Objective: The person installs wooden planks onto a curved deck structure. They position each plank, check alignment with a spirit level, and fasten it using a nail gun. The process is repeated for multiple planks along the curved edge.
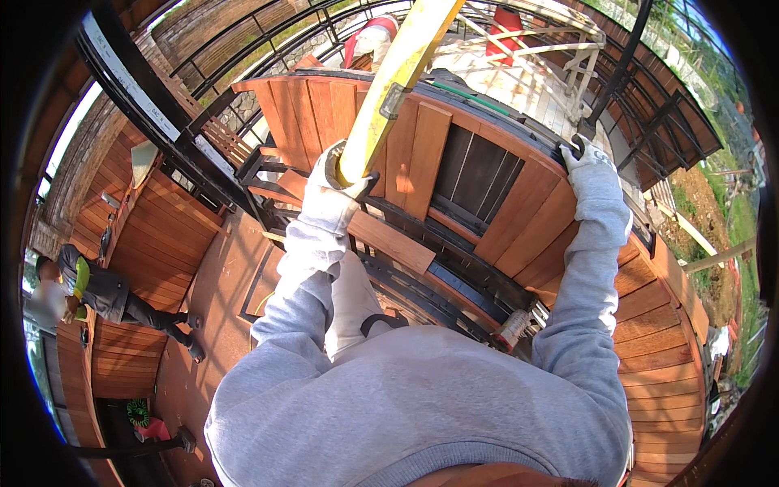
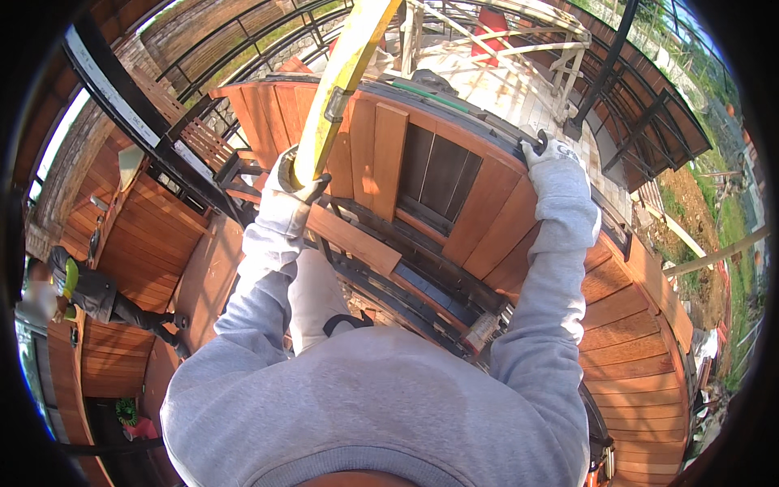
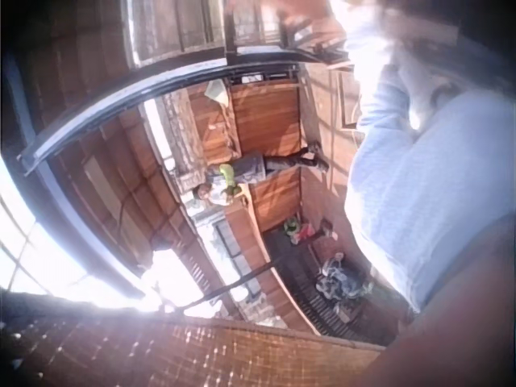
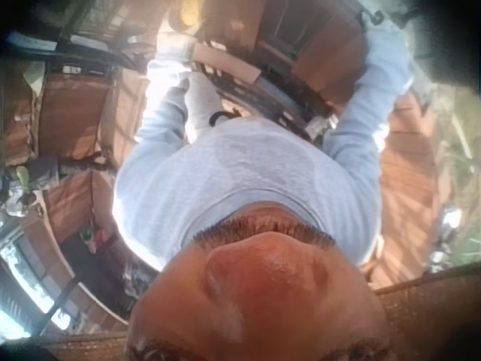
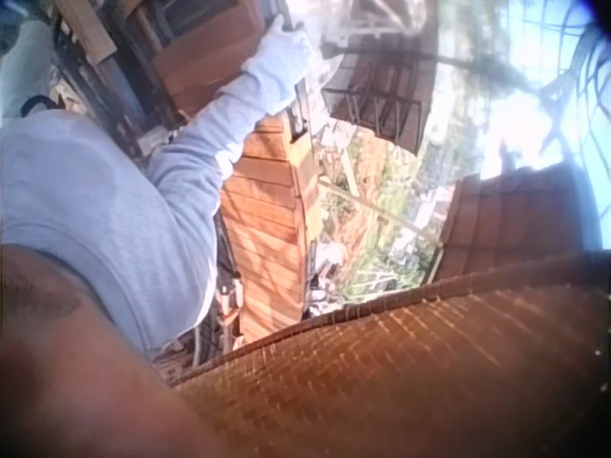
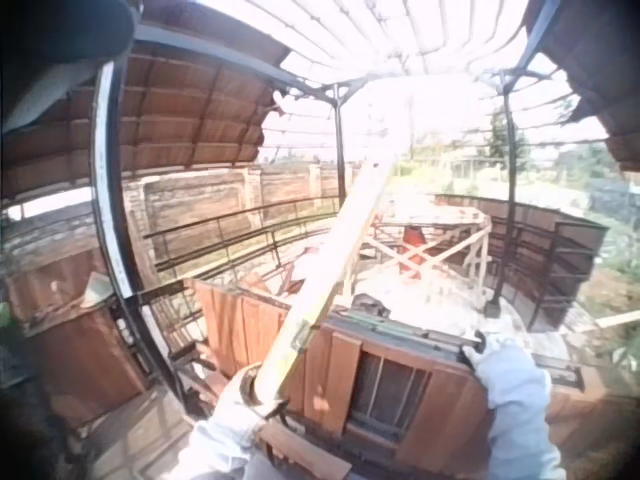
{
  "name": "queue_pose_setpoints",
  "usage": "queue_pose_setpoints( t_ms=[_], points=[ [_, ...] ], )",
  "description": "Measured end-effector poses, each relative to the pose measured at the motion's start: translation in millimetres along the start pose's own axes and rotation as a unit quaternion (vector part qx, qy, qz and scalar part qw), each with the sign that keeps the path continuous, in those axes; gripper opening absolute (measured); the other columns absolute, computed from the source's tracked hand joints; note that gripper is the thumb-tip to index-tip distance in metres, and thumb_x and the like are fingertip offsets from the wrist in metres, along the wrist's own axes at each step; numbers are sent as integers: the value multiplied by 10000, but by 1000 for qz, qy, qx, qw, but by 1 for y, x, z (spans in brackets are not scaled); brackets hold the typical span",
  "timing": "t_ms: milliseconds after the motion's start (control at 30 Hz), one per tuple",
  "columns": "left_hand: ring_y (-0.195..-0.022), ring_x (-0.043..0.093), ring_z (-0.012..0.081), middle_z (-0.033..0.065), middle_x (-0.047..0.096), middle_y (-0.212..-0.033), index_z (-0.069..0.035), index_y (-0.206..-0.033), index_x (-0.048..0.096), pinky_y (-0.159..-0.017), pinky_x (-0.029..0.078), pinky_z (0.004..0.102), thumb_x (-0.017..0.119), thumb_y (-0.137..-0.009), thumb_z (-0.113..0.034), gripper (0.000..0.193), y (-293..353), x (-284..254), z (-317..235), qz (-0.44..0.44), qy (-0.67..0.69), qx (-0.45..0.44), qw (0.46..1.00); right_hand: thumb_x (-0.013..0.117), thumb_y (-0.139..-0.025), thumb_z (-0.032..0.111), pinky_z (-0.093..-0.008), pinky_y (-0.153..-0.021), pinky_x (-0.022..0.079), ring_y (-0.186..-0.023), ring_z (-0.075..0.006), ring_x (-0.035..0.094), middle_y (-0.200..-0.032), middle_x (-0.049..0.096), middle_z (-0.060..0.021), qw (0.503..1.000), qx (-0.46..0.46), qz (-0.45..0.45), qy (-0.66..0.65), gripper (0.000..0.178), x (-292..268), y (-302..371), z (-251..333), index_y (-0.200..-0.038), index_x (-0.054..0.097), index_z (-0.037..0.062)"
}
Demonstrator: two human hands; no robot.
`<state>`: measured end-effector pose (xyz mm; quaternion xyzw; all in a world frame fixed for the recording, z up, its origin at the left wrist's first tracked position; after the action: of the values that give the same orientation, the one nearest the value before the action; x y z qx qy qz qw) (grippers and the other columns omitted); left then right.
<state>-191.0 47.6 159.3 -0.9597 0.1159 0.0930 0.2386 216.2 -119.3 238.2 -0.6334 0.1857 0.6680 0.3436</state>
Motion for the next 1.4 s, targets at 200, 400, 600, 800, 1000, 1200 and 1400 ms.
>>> queue_pose_setpoints(
  t_ms=[200,400,600,800,1000,1200,1400],
  points=[
    [-844,661,258,130,675,-946,-15,-1056,623,-785,542,361,926,-720,-197,487,41,54,-4,29,-81,18,996,545,-962,600,-427,-1099,451,-1256,-335,609,-1314,664,-199,999,1,-23,24,697,-9,10,7,-1385,602,49],
    [-913,635,166,72,665,-1014,-32,-1142,602,-812,543,322,908,-743,-102,508,71,35,0,31,45,-68,996,558,-982,533,-415,-1085,459,-1255,-317,610,-1300,676,-183,998,-40,-28,-34,581,-4,10,16,-1366,631,104],
    [-1194,568,174,59,605,-1274,-56,-1489,413,-1036,457,333,855,-792,-107,827,119,-26,-33,-36,192,-21,980,554,-1033,443,-431,-1031,477,-1202,-369,619,-1325,650,-213,990,-82,-82,-75,543,11,4,-22,-1399,582,43],
    [-1108,573,149,72,640,-1213,-53,-1395,509,-982,463,319,847,-845,-318,698,190,-81,-44,-261,110,-110,953,579,-1035,412,-380,-1045,481,-1239,-301,614,-1400,625,-168,959,-95,-6,-266,557,76,-54,-14,-1467,539,63],
    [-1109,578,197,122,653,-1201,-11,-1386,522,-995,462,346,792,-860,-392,704,243,-115,-67,-369,63,-156,914,572,-1039,406,-381,-1044,481,-1243,-313,610,-1401,622,-175,934,-162,6,-319,543,99,-35,67,-1457,546,60],
    [-1173,522,160,70,606,-1239,-52,-1401,502,-1036,430,336,805,-850,-323,685,252,-114,-72,-393,82,-78,912,566,-1042,399,-381,-1042,481,-1247,-325,607,-1401,618,-183,918,-189,24,-347,530,108,-27,100,-1447,553,57],
    [-1253,495,174,96,585,-1336,-51,-1452,477,-1098,390,356,734,-921,-416,693,246,-109,-103,-385,99,-71,915,560,-1045,392,-382,-1041,482,-1251,-337,603,-1401,615,-190,913,-178,16,-367,517,105,-34,66,-1437,560,54]
  ],
)
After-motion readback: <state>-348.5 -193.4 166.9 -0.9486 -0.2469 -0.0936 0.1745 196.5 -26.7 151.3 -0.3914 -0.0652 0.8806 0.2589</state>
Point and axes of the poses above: each hand's wrist, its own y-axis away from the middle knuckle, its own x-axis out of the palm, z = x × y, the point moved 1 cm from there along -y, towards the middle knuckle
